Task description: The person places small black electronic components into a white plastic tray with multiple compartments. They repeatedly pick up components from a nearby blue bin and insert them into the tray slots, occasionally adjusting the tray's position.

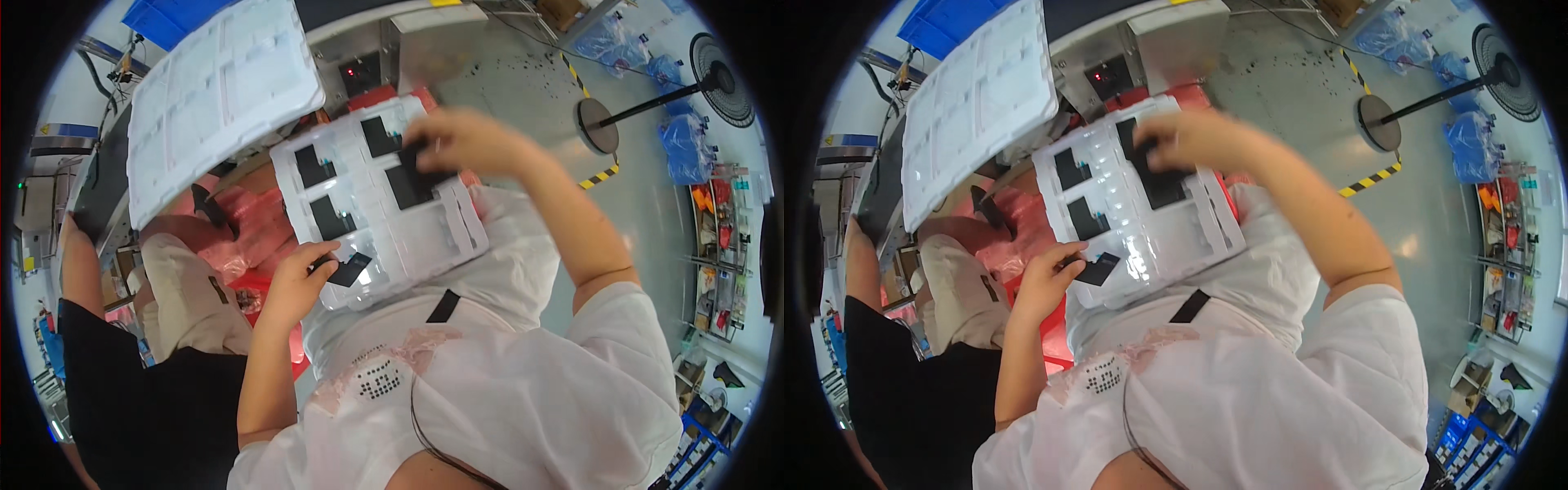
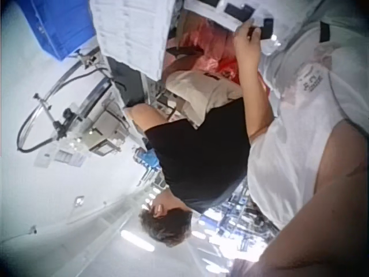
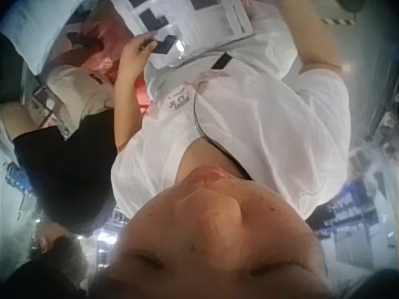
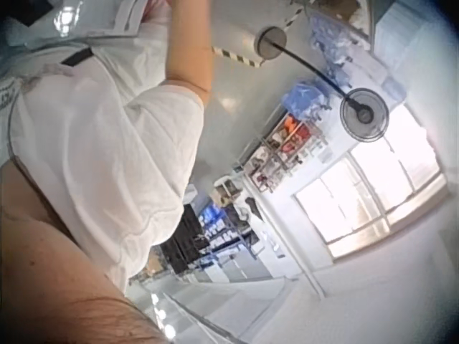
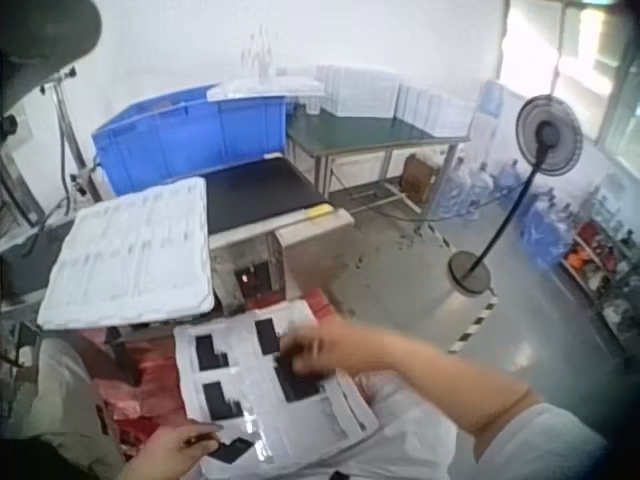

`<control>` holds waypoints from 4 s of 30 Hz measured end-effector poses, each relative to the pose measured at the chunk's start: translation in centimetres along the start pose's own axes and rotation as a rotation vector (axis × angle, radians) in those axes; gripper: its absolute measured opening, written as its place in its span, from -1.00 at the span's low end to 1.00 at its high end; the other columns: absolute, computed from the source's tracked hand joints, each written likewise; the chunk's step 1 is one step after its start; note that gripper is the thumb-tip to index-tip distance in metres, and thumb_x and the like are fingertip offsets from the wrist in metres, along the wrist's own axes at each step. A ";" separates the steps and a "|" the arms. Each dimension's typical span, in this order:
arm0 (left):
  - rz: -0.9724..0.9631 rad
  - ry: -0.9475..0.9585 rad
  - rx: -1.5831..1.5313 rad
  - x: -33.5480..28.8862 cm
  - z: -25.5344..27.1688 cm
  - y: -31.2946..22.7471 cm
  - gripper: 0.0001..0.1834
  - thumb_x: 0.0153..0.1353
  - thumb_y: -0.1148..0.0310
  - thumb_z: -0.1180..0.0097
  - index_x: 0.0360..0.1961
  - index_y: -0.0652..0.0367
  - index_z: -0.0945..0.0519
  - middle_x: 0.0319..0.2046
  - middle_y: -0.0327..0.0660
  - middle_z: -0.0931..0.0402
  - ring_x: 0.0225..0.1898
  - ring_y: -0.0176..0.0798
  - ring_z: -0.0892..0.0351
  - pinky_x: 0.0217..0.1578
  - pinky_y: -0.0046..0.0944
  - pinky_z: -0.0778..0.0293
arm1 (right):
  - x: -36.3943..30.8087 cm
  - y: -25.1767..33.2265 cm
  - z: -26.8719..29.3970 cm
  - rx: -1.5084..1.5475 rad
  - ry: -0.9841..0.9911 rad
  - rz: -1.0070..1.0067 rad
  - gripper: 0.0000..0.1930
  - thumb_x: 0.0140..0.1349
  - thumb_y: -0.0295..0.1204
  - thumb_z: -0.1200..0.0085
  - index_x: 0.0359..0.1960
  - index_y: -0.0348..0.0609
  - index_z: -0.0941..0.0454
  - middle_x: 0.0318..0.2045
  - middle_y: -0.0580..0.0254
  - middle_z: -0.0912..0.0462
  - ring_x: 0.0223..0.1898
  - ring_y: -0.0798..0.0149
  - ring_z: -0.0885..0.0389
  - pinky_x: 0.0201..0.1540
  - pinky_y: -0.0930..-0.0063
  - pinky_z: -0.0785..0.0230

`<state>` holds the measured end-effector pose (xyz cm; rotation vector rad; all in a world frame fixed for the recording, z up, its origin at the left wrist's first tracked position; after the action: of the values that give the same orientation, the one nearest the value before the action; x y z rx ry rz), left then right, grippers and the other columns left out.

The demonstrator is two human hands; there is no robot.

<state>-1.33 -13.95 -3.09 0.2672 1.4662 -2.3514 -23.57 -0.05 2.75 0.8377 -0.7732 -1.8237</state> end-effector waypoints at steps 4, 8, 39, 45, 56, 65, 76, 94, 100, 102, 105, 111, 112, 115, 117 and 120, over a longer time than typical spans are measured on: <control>-0.099 0.030 0.206 2.0 -3.0 2.8 -0.59 0.09 0.55 -0.13 0.03 0.19 -0.52 -0.34 -0.16 -0.52 -0.24 -0.25 -0.50 -0.21 -0.32 -0.41 | -3.5 -5.8 -11.4 0.082 0.067 -0.149 -0.66 0.06 -0.47 -0.18 -0.08 -0.12 -0.50 -0.29 0.07 -0.53 -0.19 0.09 -0.53 -0.10 0.30 -0.38; -0.267 -0.113 0.323 1.7 -4.1 2.1 -0.54 0.00 0.55 -0.16 0.02 0.22 -0.50 -0.19 -0.04 -0.46 -0.09 0.03 -0.44 -0.02 -0.17 -0.36 | -7.5 -3.2 -13.0 -0.383 -0.270 0.038 -0.54 0.03 -0.45 -0.18 0.04 -0.16 -0.46 0.12 0.09 -0.37 0.14 0.05 -0.35 0.08 0.18 -0.30; 0.142 -0.723 -0.011 0.0 -6.0 9.1 -0.56 0.25 0.46 0.07 0.14 0.36 -0.27 -0.08 0.24 -0.49 -0.04 0.21 -0.51 -0.06 -0.06 -0.40 | -3.4 3.4 10.3 -1.018 -0.960 0.248 -0.33 0.01 -0.41 -0.17 0.24 -0.02 -0.27 0.22 0.00 -0.28 0.28 0.01 -0.21 0.21 -0.10 -0.10; 0.143 -0.651 -0.056 1.5 -5.8 8.7 -0.43 0.20 0.49 0.00 0.24 0.35 -0.19 0.08 0.17 -0.39 0.14 0.13 -0.38 0.13 -0.16 -0.28 | -0.3 2.7 10.3 -1.073 -0.544 0.008 -0.44 -0.02 -0.44 -0.16 0.10 -0.08 -0.32 -0.13 0.10 -0.47 -0.04 0.03 -0.48 -0.08 0.11 -0.37; -0.045 -0.551 -0.797 1.0 -2.0 -2.1 -0.53 0.28 0.22 -0.10 0.05 0.38 -0.40 -0.27 -0.17 -0.56 -0.32 -0.31 -0.52 -0.32 -0.31 -0.42 | -6.0 8.3 -15.7 -0.544 -0.111 0.137 -0.36 0.10 -0.17 -0.16 0.15 -0.22 -0.24 -0.24 -0.02 -0.46 -0.20 -0.03 -0.52 -0.20 0.17 -0.41; -0.067 -0.740 0.225 3.2 0.6 8.8 -0.71 0.25 0.34 -0.02 -0.15 0.38 -0.56 -0.32 -0.02 -0.59 -0.30 -0.18 -0.53 -0.24 -0.24 -0.41 | -6.6 2.8 -13.0 -0.269 -0.429 0.169 -0.52 0.16 -0.24 -0.13 0.07 -0.20 -0.39 -0.17 0.01 -0.51 -0.14 -0.05 -0.50 -0.09 0.08 -0.34; 0.065 -0.708 -0.104 7.1 -0.4 13.4 -0.64 0.25 0.35 0.03 0.01 0.34 -0.50 -0.12 0.17 -0.49 -0.08 0.07 -0.45 -0.04 -0.12 -0.34 | -5.3 -21.1 -9.3 0.478 -0.551 -0.614 -0.49 0.25 -0.07 -0.04 -0.12 -0.39 -0.55 -0.38 0.10 -0.62 -0.36 0.28 -0.56 -0.27 0.39 -0.39; -0.734 -1.126 0.499 10.8 18.4 -19.8 -0.64 0.26 0.18 -0.06 -0.12 0.29 -0.54 -0.17 -0.01 -0.48 -0.17 -0.04 -0.51 -0.15 -0.10 -0.43 | 9.5 6.9 20.1 -0.415 -1.043 0.032 -0.56 0.24 -0.05 0.04 -0.34 -0.26 -0.59 -0.45 -0.01 -0.59 -0.33 0.11 -0.61 -0.28 0.24 -0.39; 0.160 -1.058 0.979 26.0 22.3 -17.0 -0.46 0.22 -0.11 0.03 -0.11 0.16 -0.60 -0.06 0.02 -0.47 0.03 0.12 -0.42 -0.10 0.22 -0.34 | 20.3 0.9 22.9 -0.826 -1.112 -0.516 -0.59 0.17 -0.10 -0.03 -0.23 -0.24 -0.57 -0.06 -0.10 -0.53 -0.06 -0.11 -0.53 -0.01 0.02 -0.32; 0.134 -1.053 0.993 27.0 21.9 -16.6 -0.50 0.20 -0.08 -0.02 -0.14 0.14 -0.62 -0.07 0.02 -0.49 0.03 0.14 -0.43 -0.10 0.25 -0.34 | 20.1 -0.2 22.8 -0.749 -1.140 -0.519 -0.62 0.12 -0.15 -0.08 -0.23 -0.24 -0.57 -0.11 -0.09 -0.56 -0.09 -0.12 -0.56 -0.01 0.02 -0.33; -0.009 -1.017 0.933 26.3 20.5 -17.3 -0.60 0.14 0.05 -0.13 -0.16 0.15 -0.62 -0.09 -0.01 -0.53 -0.03 0.10 -0.49 -0.07 0.16 -0.37 | 16.4 -1.3 23.1 -0.564 -1.353 -0.239 -0.61 -0.07 -0.25 -0.31 -0.26 -0.28 -0.61 -0.37 -0.05 -0.66 -0.25 -0.01 -0.64 -0.15 0.15 -0.44; -0.528 -0.952 -0.061 14.7 19.6 -15.0 -0.66 0.08 0.28 -0.27 -0.13 0.19 -0.59 -0.22 -0.15 -0.56 -0.22 -0.28 -0.53 -0.19 -0.30 -0.45 | 6.6 7.2 14.7 0.262 -0.926 0.311 -0.71 -0.01 -0.53 -0.24 -0.19 -0.21 -0.58 -0.37 0.34 -0.57 -0.34 0.46 -0.54 -0.25 0.60 -0.38; -0.609 -0.998 -0.074 12.4 18.9 -14.8 -0.62 0.04 0.31 -0.31 -0.11 0.21 -0.58 -0.30 -0.18 -0.57 -0.30 -0.35 -0.52 -0.22 -0.37 -0.42 | 5.7 7.3 12.9 0.235 -0.802 0.320 -0.73 -0.01 -0.53 -0.23 -0.20 -0.19 -0.58 -0.40 0.36 -0.54 -0.35 0.47 -0.52 -0.27 0.55 -0.38; -0.513 -0.857 -0.205 9.0 16.1 -12.0 -0.66 0.07 0.37 -0.30 -0.11 0.18 -0.58 -0.34 -0.28 -0.53 -0.32 -0.45 -0.48 -0.27 -0.43 -0.40 | 5.3 4.6 7.0 0.268 -0.375 0.091 -0.70 -0.02 -0.58 -0.22 -0.19 -0.15 -0.57 -0.43 0.36 -0.52 -0.32 0.46 -0.51 -0.27 0.48 -0.39; -0.400 -0.677 -0.307 9.5 13.1 -9.1 -0.68 0.08 0.43 -0.28 -0.11 0.18 -0.58 -0.39 -0.32 -0.52 -0.33 -0.49 -0.46 -0.29 -0.46 -0.39 | 6.4 1.0 3.4 0.023 -0.176 0.025 -0.70 0.01 -0.59 -0.19 -0.15 -0.17 -0.55 -0.34 0.33 -0.54 -0.24 0.44 -0.51 -0.21 0.49 -0.38; -0.269 -0.408 -0.221 12.0 9.2 -4.4 -0.70 0.08 0.47 -0.23 -0.12 0.24 -0.59 -0.48 -0.27 -0.54 -0.38 -0.36 -0.51 -0.29 -0.38 -0.43 | 8.2 -5.5 -1.0 -0.131 -0.086 0.003 -0.71 0.06 -0.55 -0.14 -0.12 -0.18 -0.54 -0.22 0.15 -0.58 -0.16 0.19 -0.55 -0.11 0.30 -0.38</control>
<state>-13.87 -22.84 0.53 -0.4664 1.6064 -2.2302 -28.06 -5.90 -3.89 0.6769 -0.7000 -1.8962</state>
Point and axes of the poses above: each hand's wrist, its own x-axis towards the middle knuckle, its own z-axis out of the back of the hand, y = z × x, the point moved 8 cm from there along x, towards the middle knuckle
